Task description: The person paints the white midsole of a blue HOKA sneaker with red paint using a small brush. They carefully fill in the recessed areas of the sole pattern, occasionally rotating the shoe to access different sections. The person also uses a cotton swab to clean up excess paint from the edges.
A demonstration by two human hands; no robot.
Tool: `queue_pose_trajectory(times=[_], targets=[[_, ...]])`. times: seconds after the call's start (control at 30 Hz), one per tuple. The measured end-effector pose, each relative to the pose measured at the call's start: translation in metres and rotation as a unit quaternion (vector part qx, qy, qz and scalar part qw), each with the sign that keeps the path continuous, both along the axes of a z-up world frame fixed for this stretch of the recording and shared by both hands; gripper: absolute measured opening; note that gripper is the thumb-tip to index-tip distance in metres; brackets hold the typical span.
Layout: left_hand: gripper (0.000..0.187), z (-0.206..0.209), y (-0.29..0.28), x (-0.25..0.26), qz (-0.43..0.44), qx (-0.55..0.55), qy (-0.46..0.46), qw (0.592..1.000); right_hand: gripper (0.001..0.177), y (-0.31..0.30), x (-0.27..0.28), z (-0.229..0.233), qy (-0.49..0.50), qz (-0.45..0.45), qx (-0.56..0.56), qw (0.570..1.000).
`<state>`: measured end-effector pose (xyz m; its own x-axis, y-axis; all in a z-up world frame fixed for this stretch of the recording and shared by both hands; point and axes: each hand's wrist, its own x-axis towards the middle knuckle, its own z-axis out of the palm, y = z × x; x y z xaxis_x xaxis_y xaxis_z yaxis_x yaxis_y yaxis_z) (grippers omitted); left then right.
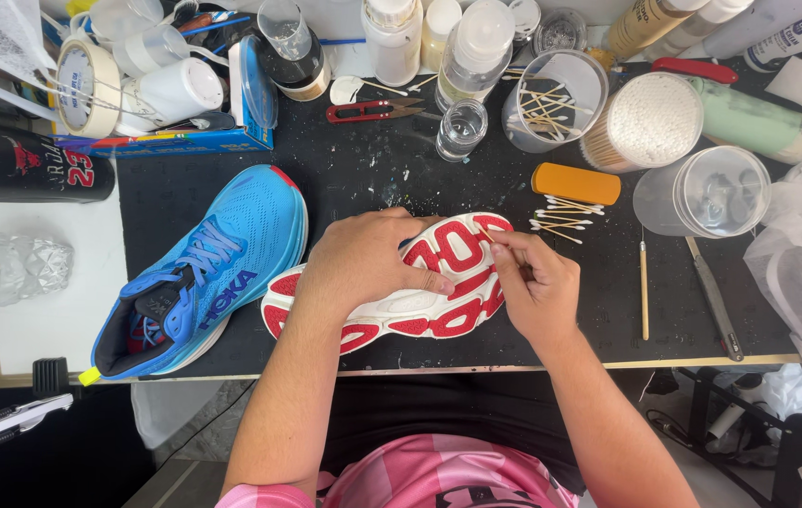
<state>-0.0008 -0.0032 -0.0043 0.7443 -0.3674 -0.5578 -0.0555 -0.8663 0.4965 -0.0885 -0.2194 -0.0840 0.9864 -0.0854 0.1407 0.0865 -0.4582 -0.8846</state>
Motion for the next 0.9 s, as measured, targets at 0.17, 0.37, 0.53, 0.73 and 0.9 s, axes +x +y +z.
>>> queue_pose_trajectory(times=[0.17,0.37,0.53,0.73,0.9], targets=[[0.091,0.001,0.001,0.001,-0.005,0.004,0.002,1.0,0.01,-0.001,-0.004,0.008,0.0,-0.004,-0.021,1.0],[0.088,-0.002,0.002,-0.001,-0.007,-0.008,-0.011,1.0,0.015,-0.009,0.01,0.036,-0.163,0.069,-0.186,0.966],[0.091,0.002,0.001,-0.001,-0.001,-0.016,-0.012,1.0,0.016,-0.012,0.04,0.047,-0.147,0.039,-0.174,0.973],[0.081,0.008,0.005,-0.002,-0.017,-0.047,-0.066,0.997,0.012,0.003,0.089,0.047,-0.117,0.011,0.135,0.984],[0.073,0.019,-0.003,0.001,-0.001,-0.006,-0.007,1.0,0.014,0.013,0.13,0.047,-0.208,-0.008,-0.076,0.975]])
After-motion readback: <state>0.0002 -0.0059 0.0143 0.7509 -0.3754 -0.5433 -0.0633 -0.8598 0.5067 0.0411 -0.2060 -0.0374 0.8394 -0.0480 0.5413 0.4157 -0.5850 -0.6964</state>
